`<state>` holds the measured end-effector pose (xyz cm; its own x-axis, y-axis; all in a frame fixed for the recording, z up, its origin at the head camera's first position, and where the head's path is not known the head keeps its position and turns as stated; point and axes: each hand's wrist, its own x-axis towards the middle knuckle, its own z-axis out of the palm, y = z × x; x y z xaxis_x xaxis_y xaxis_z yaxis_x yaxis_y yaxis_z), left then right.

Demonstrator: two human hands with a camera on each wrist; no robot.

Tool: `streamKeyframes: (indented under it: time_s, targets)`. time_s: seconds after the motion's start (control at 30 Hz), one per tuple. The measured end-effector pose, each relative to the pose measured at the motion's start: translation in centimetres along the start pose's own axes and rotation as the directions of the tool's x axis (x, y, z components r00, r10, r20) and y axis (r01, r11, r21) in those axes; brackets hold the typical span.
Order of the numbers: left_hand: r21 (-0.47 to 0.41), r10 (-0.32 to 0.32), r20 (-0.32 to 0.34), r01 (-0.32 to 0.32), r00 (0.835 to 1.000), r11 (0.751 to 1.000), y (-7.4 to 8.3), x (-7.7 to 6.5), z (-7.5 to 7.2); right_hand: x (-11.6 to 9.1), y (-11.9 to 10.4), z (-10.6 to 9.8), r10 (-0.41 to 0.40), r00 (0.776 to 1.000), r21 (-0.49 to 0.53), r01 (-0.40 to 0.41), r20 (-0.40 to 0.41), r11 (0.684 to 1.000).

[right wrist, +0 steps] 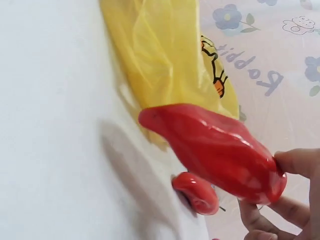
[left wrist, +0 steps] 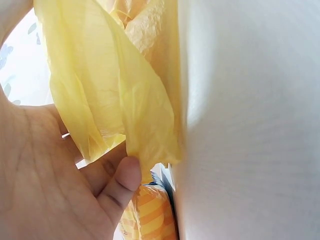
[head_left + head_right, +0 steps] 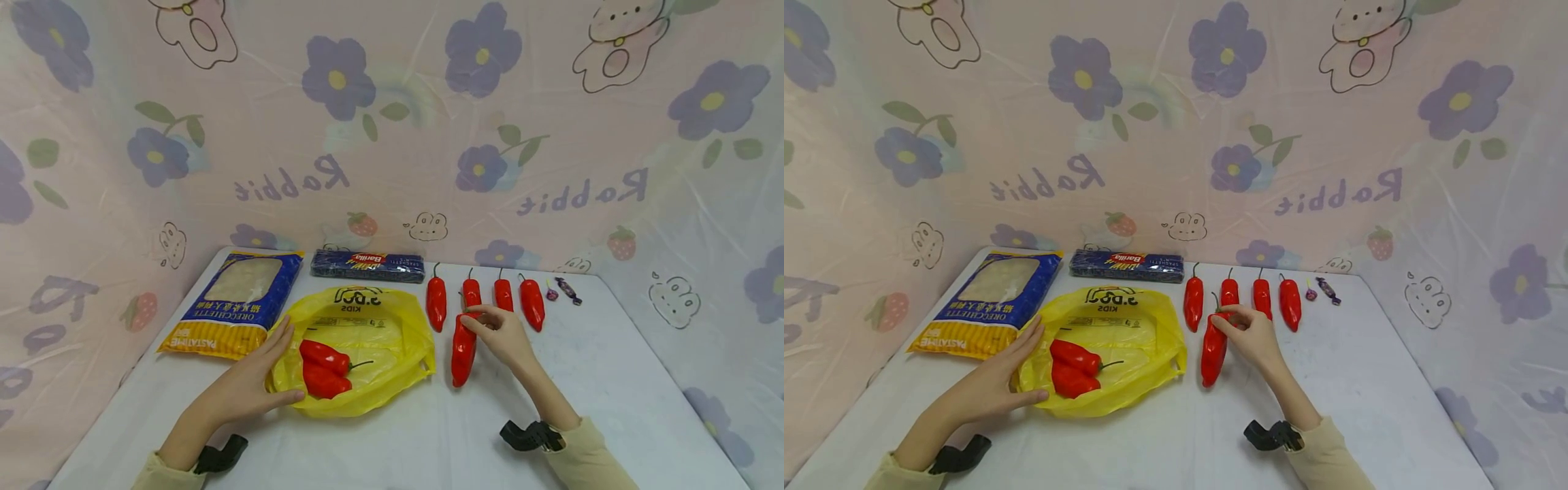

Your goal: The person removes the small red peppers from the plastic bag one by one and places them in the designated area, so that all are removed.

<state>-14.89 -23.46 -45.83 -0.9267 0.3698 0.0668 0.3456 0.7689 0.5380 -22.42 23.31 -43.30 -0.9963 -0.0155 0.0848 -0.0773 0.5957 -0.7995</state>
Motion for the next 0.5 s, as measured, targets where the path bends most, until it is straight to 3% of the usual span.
streamKeyframes:
  time_s: [0.27,0.5]
  targets:
    - [-0.011,-0.007,0.003,0.007,1.0,1.0,0.3,0.0,-0.2,-0.4,1.3,1.3,0.055,0.997,-0.012,-0.054,0.051,0.998]
    - [-0.01,-0.018,0.007,0.018,1.0,1.0,0.3,0.0,-0.1,-0.5,2.0,2.1,0.125,0.991,0.009,-0.125,0.04,0.992]
